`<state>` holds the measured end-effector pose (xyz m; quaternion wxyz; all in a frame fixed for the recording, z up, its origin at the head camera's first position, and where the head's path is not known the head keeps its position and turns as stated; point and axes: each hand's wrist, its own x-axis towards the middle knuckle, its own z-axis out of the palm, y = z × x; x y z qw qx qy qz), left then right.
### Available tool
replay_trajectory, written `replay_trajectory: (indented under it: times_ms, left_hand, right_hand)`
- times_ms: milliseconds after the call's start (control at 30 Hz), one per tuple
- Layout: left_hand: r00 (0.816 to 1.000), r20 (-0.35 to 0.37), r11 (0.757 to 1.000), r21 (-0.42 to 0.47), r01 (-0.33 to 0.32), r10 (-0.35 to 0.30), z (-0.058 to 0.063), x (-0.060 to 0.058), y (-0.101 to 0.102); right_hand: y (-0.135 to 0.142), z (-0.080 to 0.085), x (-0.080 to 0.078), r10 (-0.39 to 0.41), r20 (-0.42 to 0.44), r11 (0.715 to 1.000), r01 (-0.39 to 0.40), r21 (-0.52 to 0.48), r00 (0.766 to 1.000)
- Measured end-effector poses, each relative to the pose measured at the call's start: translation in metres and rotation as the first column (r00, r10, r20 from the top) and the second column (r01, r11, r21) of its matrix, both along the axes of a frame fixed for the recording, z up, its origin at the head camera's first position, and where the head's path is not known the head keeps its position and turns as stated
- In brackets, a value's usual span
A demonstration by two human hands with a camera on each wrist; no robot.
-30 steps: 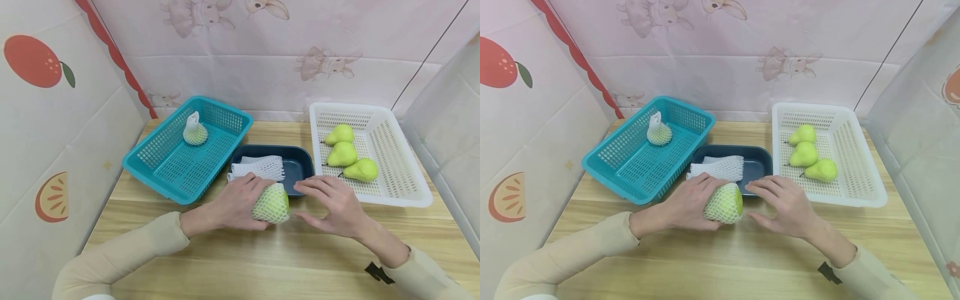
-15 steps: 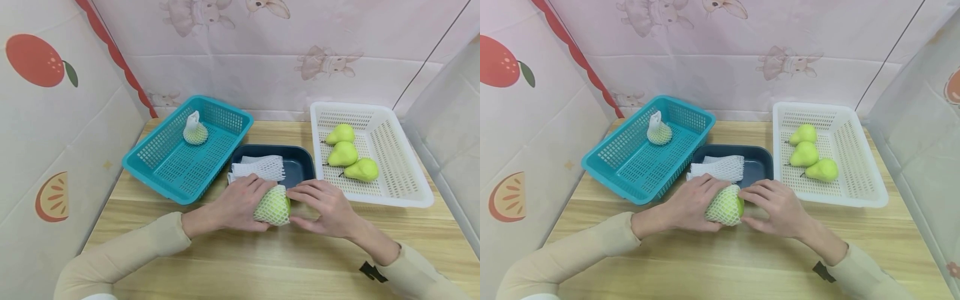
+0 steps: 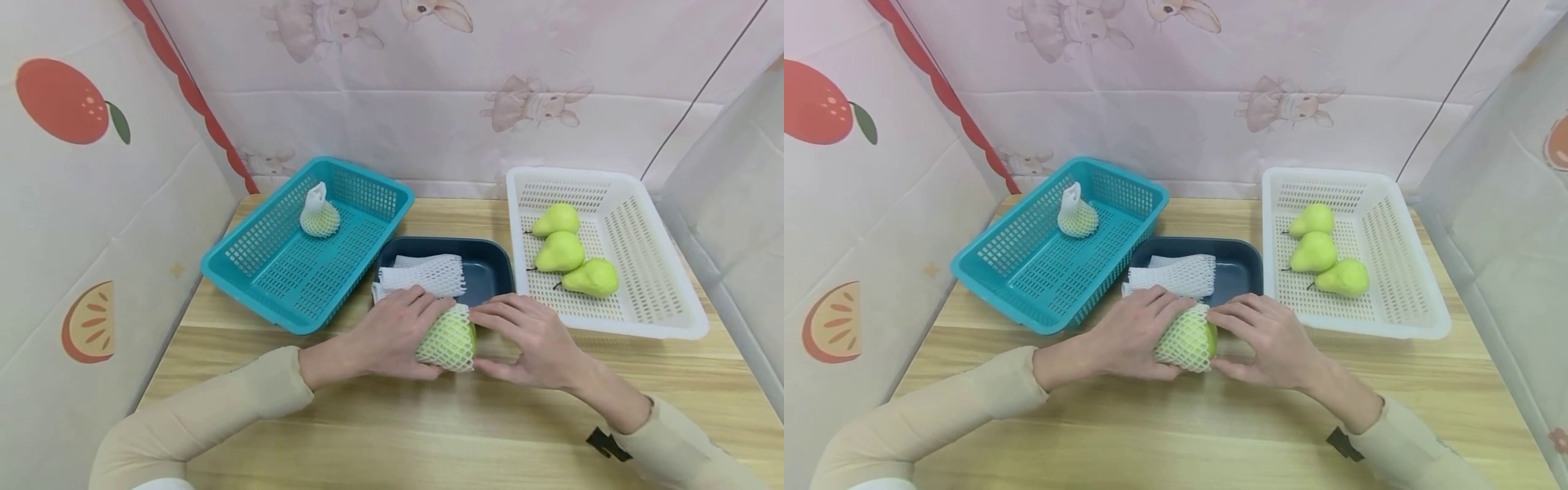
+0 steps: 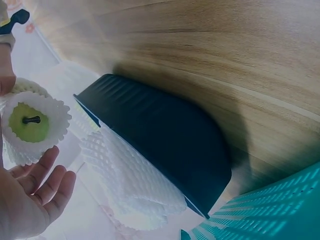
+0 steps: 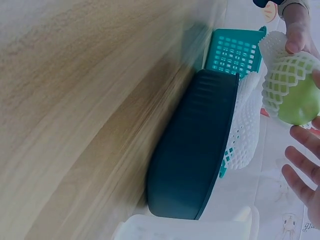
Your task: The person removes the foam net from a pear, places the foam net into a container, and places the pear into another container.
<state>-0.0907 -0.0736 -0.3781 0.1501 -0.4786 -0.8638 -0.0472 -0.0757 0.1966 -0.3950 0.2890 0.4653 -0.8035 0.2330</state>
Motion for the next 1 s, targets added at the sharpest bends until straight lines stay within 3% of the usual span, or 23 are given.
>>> replay_trajectory:
  times_ms: [500, 1000]
  left_hand:
    - [1.0, -0.019, 1.0, -0.01, 0.001, -0.001, 0.0025, 0.0002, 0.0042]
    - [0.999, -0.036, 1.0, 0.005, 0.006, -0.006, 0.0059, -0.0004, 0.0068]
  right_hand:
    - [0.0008, 0.0043, 0.0019, -0.071, 0.097, 0.993, 0.061, 0.1, 0.993]
    - [-0.0038, 0.0045, 0.0002, -0.099, 0.047, 0.987, 0.092, 0.13, 0.994]
